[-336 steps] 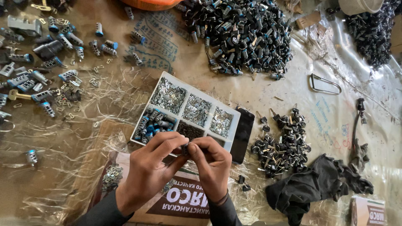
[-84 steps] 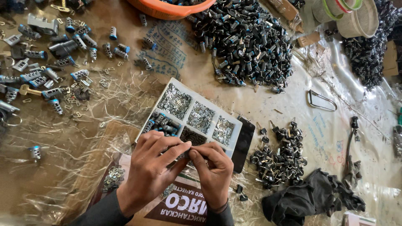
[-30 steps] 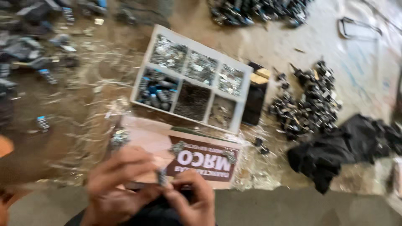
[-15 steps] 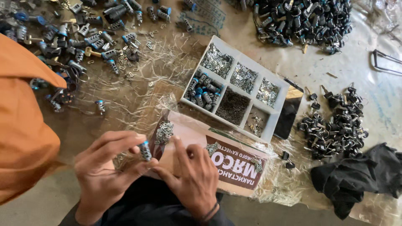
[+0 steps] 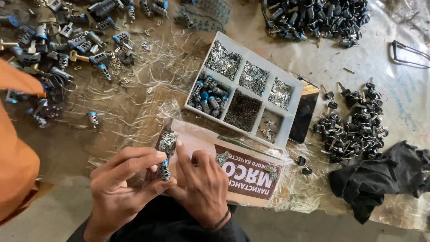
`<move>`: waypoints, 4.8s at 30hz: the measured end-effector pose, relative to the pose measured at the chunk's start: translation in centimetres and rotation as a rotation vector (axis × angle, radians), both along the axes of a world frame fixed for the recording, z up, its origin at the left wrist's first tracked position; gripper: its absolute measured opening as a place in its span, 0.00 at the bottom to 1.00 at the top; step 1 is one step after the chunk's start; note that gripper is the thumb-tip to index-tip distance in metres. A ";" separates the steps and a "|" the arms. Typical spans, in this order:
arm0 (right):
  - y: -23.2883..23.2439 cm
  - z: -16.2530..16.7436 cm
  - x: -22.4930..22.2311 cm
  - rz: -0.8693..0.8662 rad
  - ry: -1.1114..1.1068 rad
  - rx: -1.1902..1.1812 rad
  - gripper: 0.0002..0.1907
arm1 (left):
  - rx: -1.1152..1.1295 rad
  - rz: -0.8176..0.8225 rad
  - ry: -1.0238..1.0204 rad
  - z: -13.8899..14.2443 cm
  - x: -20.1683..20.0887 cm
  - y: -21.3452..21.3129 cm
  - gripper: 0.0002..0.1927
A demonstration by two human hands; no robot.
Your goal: The person sits at a workbench covered with piles of small metal parts and assembles them one at a time, fitting a small metal piece into a cylindrical component by hand. Completed assemblies are placed into a compartmented plastic sorting tray, and the person occasionally reaches into piles to pick the next part.
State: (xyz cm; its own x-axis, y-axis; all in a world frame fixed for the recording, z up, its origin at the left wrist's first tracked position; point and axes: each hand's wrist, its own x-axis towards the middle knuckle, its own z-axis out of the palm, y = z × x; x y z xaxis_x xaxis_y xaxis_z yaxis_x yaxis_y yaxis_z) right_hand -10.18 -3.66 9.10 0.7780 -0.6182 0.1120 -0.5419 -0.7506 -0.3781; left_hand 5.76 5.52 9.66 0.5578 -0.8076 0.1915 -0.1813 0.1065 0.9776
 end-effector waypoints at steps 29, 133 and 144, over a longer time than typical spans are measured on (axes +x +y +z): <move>2.7 -0.8 -9.8 -0.281 -0.658 -0.211 0.17 | -0.124 -0.483 -0.004 -1.4 -5.8 -4.6 0.23; 2.8 0.9 -11.4 -0.521 -0.880 0.379 0.18 | -0.146 -0.579 -0.175 -1.3 -7.1 -6.1 0.26; 1.5 0.0 -9.7 -0.479 -0.308 0.170 0.18 | -0.090 -0.512 0.165 -0.8 -4.2 -4.5 0.22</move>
